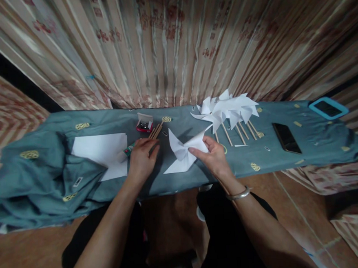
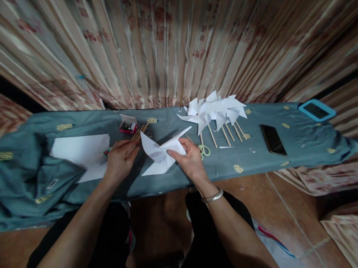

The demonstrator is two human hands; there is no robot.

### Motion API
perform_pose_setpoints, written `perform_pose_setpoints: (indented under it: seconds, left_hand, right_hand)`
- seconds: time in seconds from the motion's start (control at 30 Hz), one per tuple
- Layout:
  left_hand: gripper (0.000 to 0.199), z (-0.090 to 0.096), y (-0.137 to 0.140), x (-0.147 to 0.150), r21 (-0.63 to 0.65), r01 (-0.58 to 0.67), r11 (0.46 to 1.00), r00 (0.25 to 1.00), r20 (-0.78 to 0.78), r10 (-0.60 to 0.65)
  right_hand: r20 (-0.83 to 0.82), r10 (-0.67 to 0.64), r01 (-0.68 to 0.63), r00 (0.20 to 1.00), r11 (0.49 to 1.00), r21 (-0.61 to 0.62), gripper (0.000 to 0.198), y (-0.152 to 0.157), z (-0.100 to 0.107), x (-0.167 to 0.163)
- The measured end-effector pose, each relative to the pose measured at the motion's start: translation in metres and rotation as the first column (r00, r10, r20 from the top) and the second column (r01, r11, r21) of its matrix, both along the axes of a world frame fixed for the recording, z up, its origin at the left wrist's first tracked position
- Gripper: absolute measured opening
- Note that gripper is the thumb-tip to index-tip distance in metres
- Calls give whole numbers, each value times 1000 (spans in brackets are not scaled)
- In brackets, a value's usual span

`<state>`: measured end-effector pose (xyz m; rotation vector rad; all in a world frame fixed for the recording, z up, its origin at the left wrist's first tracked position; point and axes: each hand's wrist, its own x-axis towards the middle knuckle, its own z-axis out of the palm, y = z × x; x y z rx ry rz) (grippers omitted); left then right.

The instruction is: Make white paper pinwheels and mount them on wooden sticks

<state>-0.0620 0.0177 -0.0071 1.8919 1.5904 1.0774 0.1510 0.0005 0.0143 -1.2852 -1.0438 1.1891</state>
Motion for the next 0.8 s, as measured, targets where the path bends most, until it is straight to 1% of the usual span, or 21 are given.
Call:
perform_pose_setpoints:
  seconds: [0.03,0.07,0.1,0.17,0.23,0.4,0.6,0.8]
  left_hand:
    - [29,-1,3,-5,21,-6,1000,983,-185,9]
    - [29,-1,5,-9,37,-13,999,945,-325,24]
    - [29,-2,7,-11,43,-19,999,903,-427,36]
    - [30,-2,8,-11,54,-27,998,840,-540,52]
    - [29,-2,8,-10,62,-27,998,809,-585,58]
    - [28,2,8,-8,55,-40,998,778,-625,65]
    - [29,6,5,-6,53,-35,998,718,-693,62]
    - [29,6,0,-6,68,-21,997,706,-706,63]
  right_hand:
    - [-2,11,-11,1000,1000,2,45,-2,0,0]
    - [-4,25,-25,1000,1000,7,44,-4,1,0]
    - [-6,39,-38,999,999,13,43,-6,1,0]
    - [-8,64,-64,998,998,24,42,-10,1,-1]
    - [-8,72,-72,997,997,33,40,-13,1,-1]
    - [-1,70,-70,998,997,41,40,-18,3,2]
    - [3,101,-101,995,993,61,35,-24,8,4]
    - [14,99,-100,995,993,64,34,-26,6,3]
